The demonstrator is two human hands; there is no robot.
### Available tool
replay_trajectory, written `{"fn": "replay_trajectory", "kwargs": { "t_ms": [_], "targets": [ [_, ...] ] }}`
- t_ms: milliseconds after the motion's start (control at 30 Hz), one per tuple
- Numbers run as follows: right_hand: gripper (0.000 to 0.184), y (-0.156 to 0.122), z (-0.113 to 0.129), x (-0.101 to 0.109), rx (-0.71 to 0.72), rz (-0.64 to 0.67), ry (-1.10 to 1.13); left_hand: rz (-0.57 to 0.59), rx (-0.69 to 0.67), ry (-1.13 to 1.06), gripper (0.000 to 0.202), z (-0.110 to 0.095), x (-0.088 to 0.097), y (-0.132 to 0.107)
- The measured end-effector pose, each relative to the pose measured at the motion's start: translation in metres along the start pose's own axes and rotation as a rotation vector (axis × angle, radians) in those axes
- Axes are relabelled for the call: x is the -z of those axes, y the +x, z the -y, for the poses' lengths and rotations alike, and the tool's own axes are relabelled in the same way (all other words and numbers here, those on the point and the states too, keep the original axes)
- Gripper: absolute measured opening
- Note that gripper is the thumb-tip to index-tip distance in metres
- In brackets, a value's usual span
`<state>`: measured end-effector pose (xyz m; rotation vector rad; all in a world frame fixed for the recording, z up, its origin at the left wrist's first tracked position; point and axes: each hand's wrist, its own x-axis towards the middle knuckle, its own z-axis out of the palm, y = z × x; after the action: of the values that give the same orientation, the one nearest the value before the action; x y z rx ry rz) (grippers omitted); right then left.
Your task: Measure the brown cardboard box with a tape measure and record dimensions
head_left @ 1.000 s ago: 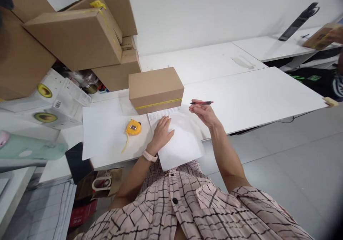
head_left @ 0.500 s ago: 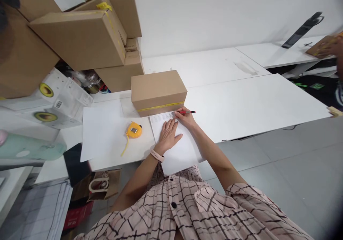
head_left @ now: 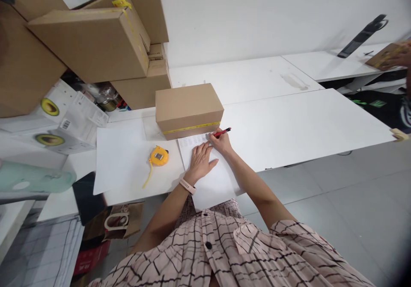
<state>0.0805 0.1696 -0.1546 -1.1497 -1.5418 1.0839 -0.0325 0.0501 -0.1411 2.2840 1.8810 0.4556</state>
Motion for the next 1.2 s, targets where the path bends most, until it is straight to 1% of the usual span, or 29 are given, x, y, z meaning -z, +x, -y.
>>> {"fn": "replay_trajectory", "kwargs": {
  "t_ms": [167,333,800,1000,1200],
  "targets": [
    [0.027,0.0,-0.0025,-0.0007,0.005,0.024,-0.003,-0.018,-0.007,-0.007,0.054,0.0003,-0.0001,-0.0009],
    [0.028,0.0001,-0.0037,-0.0013,0.008,0.02,-0.017,-0.025,-0.011,-0.013,0.054,0.001,-0.0013,-0.0011],
    [0.027,-0.0018,0.0017,0.0008,-0.011,-0.001,0.012,-0.001,-0.003,-0.012,0.055,0.0013,-0.0011,-0.0011],
    [0.026,-0.0013,0.0014,0.0004,-0.008,-0.003,-0.01,0.004,0.004,-0.01,0.055,0.0009,-0.0016,-0.001],
    [0.025,-0.0018,0.0016,0.0005,-0.013,-0.011,0.026,0.003,0.002,-0.019,0.055,0.0005,-0.0009,-0.0012]
  ]
}}
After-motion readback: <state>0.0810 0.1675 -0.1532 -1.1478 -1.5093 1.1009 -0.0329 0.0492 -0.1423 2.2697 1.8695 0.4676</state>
